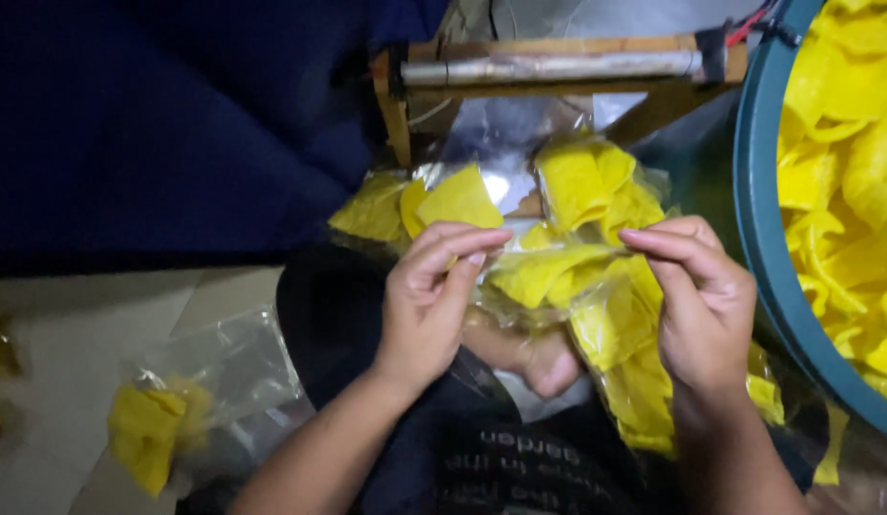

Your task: Packing individual yellow snacks into plastic bags and sealing them with a heat sealer.

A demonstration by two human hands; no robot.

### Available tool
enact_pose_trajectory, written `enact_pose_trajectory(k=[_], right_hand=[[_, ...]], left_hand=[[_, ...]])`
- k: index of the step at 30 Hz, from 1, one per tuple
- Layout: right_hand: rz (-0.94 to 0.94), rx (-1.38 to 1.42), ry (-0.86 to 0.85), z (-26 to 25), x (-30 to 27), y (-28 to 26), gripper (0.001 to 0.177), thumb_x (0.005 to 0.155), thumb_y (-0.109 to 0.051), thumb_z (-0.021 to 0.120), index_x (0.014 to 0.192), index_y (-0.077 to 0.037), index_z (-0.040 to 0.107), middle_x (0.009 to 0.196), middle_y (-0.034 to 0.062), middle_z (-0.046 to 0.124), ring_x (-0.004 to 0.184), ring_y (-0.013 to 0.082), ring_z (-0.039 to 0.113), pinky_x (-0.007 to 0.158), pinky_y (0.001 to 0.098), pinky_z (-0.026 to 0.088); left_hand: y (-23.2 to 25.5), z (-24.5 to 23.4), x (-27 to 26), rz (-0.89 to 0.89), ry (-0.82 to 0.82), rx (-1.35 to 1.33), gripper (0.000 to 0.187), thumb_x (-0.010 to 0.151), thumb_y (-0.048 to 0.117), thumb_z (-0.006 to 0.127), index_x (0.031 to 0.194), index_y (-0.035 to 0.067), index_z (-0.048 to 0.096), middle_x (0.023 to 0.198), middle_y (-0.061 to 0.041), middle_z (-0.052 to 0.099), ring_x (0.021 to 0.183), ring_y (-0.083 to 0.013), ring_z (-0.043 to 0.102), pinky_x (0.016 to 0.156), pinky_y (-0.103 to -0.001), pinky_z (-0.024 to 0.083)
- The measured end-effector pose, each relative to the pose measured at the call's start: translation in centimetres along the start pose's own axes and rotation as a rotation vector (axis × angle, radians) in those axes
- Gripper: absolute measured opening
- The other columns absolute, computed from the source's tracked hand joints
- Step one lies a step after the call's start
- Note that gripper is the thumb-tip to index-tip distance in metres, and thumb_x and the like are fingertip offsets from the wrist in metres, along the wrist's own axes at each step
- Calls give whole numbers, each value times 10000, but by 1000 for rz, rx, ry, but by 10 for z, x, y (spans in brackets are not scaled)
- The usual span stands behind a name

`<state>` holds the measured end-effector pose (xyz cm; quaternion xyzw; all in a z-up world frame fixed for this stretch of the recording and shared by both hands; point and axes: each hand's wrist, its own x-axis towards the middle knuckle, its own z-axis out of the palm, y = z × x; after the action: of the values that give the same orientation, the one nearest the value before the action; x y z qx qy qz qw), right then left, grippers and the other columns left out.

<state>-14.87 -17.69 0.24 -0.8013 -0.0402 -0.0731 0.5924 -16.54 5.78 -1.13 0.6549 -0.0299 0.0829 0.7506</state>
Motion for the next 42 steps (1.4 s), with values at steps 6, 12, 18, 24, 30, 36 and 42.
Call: enact_pose_trajectory(k=[6, 12, 18, 24, 30, 36, 42], right_hand=[[-338, -581, -188, -14, 24, -28, 251, 1011, 13, 707, 1250, -53, 748, 1036, 101, 663, 987, 251, 573, 919, 361, 415], [-567, -704, -305, -16, 56, 7, 96, 965, -146, 829, 977, -71, 771, 921, 83, 672, 897, 268, 580, 862, 396, 408], [-370, -664, -227, -2, 84, 32, 100, 1103, -116, 611, 1045, -50, 657, 1021, 104, 585, 994, 280, 512, 886, 411, 372], [134, 159, 124, 38, 103, 68, 63, 1077, -160, 663, 1062, -121, 616, 935, -53, 584, 851, 23, 536, 797, 160, 455], [244, 233, 351, 54, 115, 81, 112, 979, -145, 808, 973, -85, 714, 853, -16, 641, 766, 39, 612, 718, 171, 526], [280, 292, 420, 61, 117, 82, 116, 925, -145, 831, 945, -85, 734, 788, -32, 625, 709, 13, 614, 672, 137, 514], [255, 253, 414, 61, 117, 87, 119, 938, -158, 829, 978, -88, 741, 848, -27, 630, 767, 21, 600, 728, 141, 533]], left_hand=[[13, -15, 15, 70, -53, 250, 317, 957, 34, 725, 1271, 59, 700, 1083, -75, 667, 954, -138, 656, 790, -208, 519], [-34, -39, 44, 366, -189, 617, 170, 932, -33, 734, 1098, 3, 725, 974, -132, 668, 870, -278, 660, 777, -357, 519], [-53, -14, 67, 137, -27, 458, 28, 873, 69, 718, 882, 87, 700, 947, -61, 636, 820, -171, 642, 711, -262, 531], [-70, 30, 91, -168, 415, -150, 76, 914, 130, 713, 941, 62, 692, 807, 2, 646, 739, -61, 618, 720, -217, 572], [-70, 39, 109, -399, 562, -538, 146, 890, 190, 775, 895, 84, 675, 703, 52, 548, 626, -5, 568, 706, -167, 586], [-89, 40, 115, -413, 585, -619, 123, 883, 166, 796, 906, 79, 712, 733, -10, 612, 607, -31, 602, 657, -163, 584], [-93, 39, 114, -428, 554, -618, 142, 891, 196, 797, 949, 90, 723, 767, -8, 653, 644, -38, 648, 704, -186, 609]])
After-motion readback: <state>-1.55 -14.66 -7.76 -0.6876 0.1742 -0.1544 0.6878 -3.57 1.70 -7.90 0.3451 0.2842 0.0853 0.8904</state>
